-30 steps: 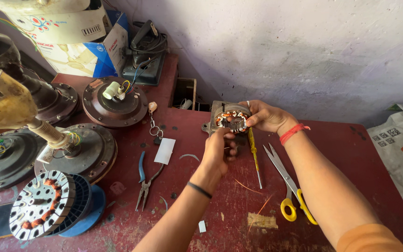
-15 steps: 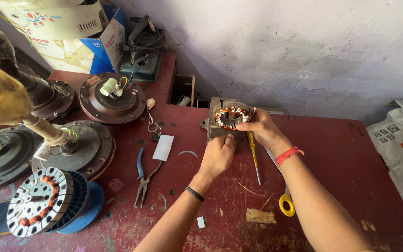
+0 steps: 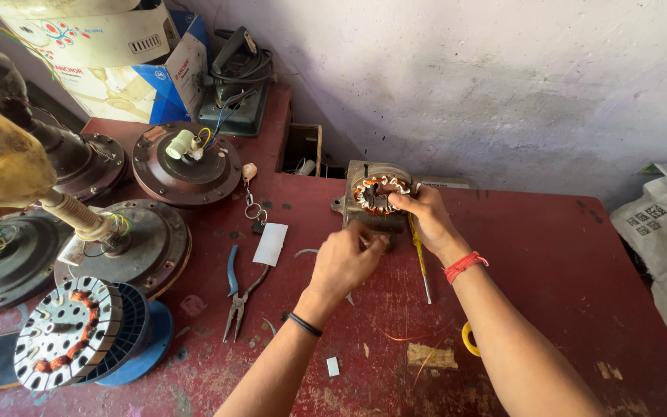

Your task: The person winds copper wire around a motor stator held in a bench vise. They use a yellow screwdriver to push the wire into the stator slots and adjust the coil placement. The person rotates the stator to access different slots and continues winding the wire.

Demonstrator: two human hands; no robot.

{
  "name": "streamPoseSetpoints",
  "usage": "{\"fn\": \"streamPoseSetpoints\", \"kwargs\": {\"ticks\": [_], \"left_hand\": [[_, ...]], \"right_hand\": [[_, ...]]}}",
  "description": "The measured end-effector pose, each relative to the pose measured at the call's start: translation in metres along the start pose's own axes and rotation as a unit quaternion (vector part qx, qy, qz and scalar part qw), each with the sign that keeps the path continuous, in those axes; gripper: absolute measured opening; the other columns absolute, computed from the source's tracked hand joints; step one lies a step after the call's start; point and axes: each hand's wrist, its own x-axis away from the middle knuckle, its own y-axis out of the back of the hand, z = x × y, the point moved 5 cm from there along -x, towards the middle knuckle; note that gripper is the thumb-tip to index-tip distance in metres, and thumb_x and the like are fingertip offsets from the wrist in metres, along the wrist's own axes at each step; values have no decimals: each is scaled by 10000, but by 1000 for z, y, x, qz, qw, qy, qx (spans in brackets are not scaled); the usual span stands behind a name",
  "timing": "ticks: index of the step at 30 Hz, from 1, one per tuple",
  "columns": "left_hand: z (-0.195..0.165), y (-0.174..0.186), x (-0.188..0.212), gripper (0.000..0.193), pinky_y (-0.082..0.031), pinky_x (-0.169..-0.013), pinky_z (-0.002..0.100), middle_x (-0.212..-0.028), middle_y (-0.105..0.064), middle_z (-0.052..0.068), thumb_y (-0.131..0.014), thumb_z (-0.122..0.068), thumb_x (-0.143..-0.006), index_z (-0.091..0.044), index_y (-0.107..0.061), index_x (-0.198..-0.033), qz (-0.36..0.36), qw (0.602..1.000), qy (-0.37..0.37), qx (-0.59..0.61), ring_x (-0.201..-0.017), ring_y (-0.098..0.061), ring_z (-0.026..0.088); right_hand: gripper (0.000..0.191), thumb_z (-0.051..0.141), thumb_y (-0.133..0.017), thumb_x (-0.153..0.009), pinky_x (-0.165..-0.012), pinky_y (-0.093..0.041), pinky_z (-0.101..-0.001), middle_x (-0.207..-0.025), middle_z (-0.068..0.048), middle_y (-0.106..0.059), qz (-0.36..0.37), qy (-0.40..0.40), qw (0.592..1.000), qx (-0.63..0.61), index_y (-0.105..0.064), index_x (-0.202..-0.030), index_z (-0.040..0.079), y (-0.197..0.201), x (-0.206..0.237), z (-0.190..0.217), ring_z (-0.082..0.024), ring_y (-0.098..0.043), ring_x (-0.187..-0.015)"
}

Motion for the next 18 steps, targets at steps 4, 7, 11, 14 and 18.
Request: {"fn": "streamPoseSetpoints", "kwargs": {"ticks": [4, 7, 11, 14, 18], "left_hand": [[-19, 15, 4, 381, -568, -717, 448, -850, -734, 193, -677, -147, -831, -35, -595, -1187, -106, 989, -97, 33, -788, -729, 348], [-25, 13, 4, 436, -561, -722, 465, -942, -723, 202, -671, -105, -846, -62, -616, -1277, -117, 983, -142, 11, -818, -716, 367], [-23, 5, 2, 379, -569, -754, 467, -1022, -717, 213, -670, -115, -897, -90, -656, -1275, -127, 977, -169, -16, -857, -717, 381], [-18, 1, 1, 329, -571, -747, 461, -1030, -728, 193, -672, -135, -918, -94, -674, -1244, -135, 975, -173, -30, -859, -717, 374], [-13, -5, -5, 365, -583, -712, 436, -998, -714, 173, -660, -164, -921, -93, -646, -1279, -121, 982, -139, -36, -822, -730, 332]], "right_hand": [[402, 220, -798, -837, -955, -506, -317, -1100, -79, -749, -11, 5, 1000, -10, -732, -1156, -16, 0, 0, -2, -150, -666, -1028], [376, 137, -806, -817, -931, -542, -323, -1078, -86, -756, -16, 16, 1000, 5, -724, -1149, -20, -1, 0, -2, -157, -688, -996], [382, 63, -802, -795, -920, -555, -313, -1077, -69, -748, -12, 19, 999, 24, -713, -1161, -1, -2, 4, -2, -145, -688, -989], [384, 62, -798, -808, -934, -549, -322, -1096, -73, -743, -3, 23, 1000, 18, -715, -1178, 2, -4, 6, -1, -148, -682, -1001], [418, 58, -802, -793, -978, -551, -333, -1149, -70, -751, 29, 20, 999, 17, -714, -1200, 17, -8, 6, 1, -162, -690, -1063]]}}
